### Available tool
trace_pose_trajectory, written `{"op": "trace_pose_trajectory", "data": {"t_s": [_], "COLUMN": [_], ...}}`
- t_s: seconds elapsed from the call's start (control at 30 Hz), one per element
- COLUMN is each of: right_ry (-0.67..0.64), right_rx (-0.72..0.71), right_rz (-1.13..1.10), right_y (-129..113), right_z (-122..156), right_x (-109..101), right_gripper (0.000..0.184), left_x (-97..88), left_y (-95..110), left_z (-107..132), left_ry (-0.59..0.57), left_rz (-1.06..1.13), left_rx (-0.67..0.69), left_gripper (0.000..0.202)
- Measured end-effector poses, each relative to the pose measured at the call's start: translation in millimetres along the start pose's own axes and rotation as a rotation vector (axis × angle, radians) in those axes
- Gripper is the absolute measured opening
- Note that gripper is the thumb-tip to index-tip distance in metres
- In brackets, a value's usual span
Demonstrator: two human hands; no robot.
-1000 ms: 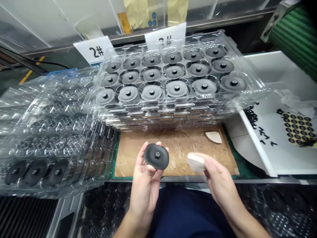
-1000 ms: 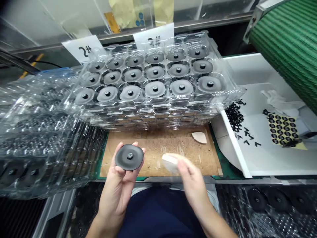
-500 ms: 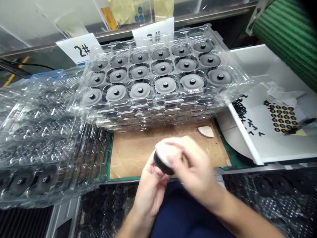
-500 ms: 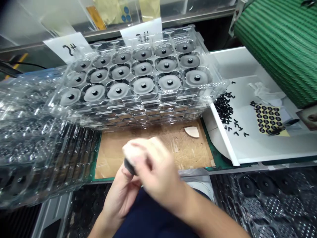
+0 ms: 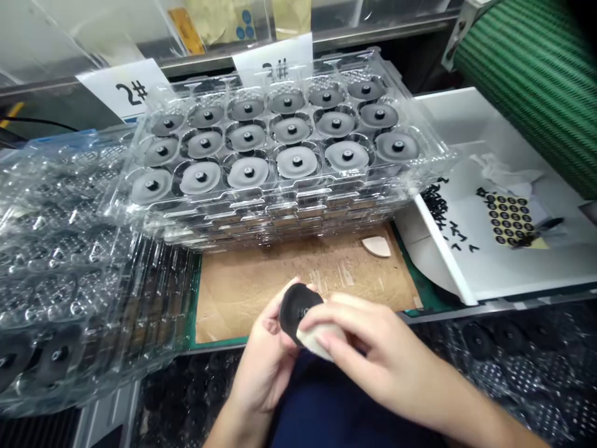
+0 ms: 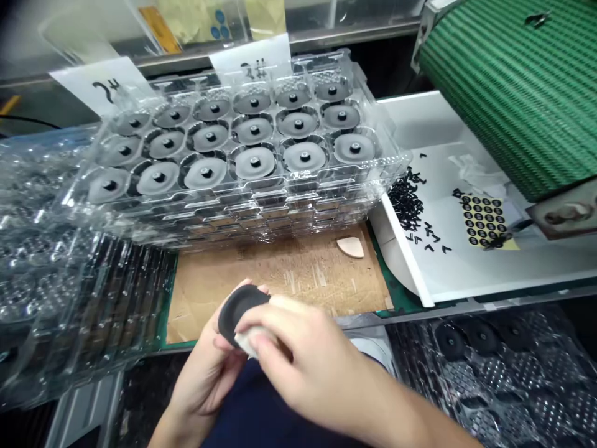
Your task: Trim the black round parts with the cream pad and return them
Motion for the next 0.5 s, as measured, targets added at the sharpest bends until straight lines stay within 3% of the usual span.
{"op": "trace_pose_trajectory", "data": {"t_s": [0.07, 0.13, 0.17, 0.23, 0.33, 0.43, 0.5], "right_ry": [0.12, 0.233, 0.227, 0.075, -0.087, 0.035, 0.11], "right_rx": [-0.003, -0.102, -0.148, -0.175, -0.046, 0.0, -0.166], "right_rz": [0.08, 0.16, 0.162, 0.095, 0.067, 0.307, 0.463], "right_y": [0.0, -10.9, -15.7, -18.1, -4.6, 0.6, -15.7], "right_z": [-4.2, -7.0, -7.0, -3.5, 11.1, 14.0, 5.7], "right_x": [-10.5, -18.5, -17.4, -6.4, -5.4, -30.6, -36.9], "right_gripper": [0.019, 0.022, 0.023, 0.022, 0.019, 0.019, 0.021], "left_x": [2.2, 4.8, 4.8, 1.6, 1.4, 11.1, 18.2], "left_y": [-1.8, -2.5, -2.3, -1.3, 0.1, 0.9, 0.3], "left_z": [0.0, 1.1, 2.2, 4.7, 7.0, 5.7, 4.8], "left_ry": [-0.024, -0.046, -0.046, -0.023, -0.037, -0.098, -0.109], "left_rz": [-0.013, -0.021, -0.017, 0.005, 0.045, 0.043, 0.002], "left_rx": [0.008, 0.013, 0.011, -0.004, -0.021, -0.009, -0.014], "left_gripper": [0.045, 0.037, 0.038, 0.045, 0.058, 0.062, 0.058]}}
Point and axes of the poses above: each hand's wrist, its own z-axis away from the middle knuckle, its own x-axis out of the palm, y = z × x, the point moved 10 cm from there along -z, towards the middle knuckle, and after that the axes turned 9 degrees about -x, right-handed, at the moved point
